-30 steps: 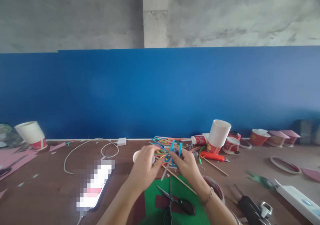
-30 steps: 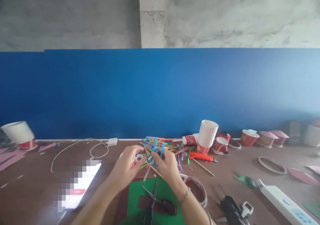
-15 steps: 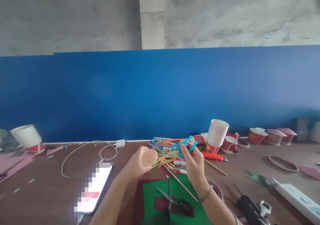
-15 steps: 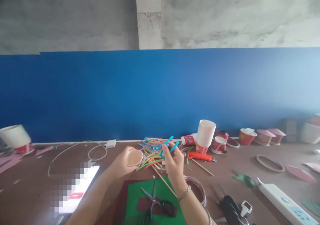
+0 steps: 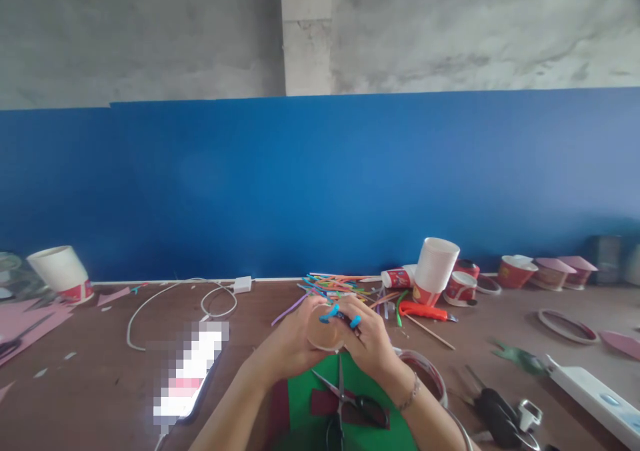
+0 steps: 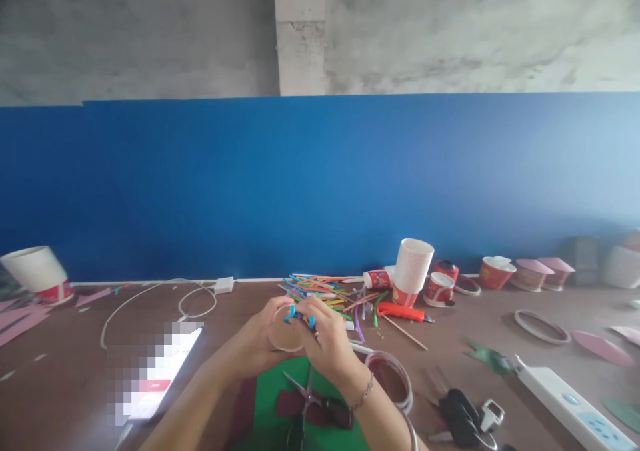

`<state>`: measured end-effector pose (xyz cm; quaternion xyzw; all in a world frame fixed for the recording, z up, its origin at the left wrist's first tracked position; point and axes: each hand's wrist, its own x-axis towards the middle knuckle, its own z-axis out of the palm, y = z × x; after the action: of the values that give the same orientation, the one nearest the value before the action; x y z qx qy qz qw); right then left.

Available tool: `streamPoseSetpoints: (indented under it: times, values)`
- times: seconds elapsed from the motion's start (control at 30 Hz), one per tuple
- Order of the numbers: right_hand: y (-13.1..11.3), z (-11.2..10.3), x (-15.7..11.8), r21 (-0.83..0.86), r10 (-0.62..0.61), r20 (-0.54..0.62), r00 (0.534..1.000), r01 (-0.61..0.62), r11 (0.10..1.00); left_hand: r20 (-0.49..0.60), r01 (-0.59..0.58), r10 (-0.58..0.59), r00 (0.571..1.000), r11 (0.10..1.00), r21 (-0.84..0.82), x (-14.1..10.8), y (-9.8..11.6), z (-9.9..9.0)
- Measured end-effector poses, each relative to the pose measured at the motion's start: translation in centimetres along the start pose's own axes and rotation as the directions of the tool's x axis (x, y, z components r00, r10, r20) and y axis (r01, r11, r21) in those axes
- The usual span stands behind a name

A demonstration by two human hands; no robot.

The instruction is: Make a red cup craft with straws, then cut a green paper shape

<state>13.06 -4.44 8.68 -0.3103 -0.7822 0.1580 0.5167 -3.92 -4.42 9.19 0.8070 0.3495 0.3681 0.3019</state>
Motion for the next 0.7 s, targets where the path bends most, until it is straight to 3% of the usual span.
streamPoseSetpoints:
  times: [0.7]
  values:
    - [0.3, -0.26, 0.12, 0.0, 0.011, 0.034, 0.999, -0.011, 1.0, 0.029, -0.029, 0.028, 0.999, 0.999, 0.04, -0.1, -0.18, -0.19]
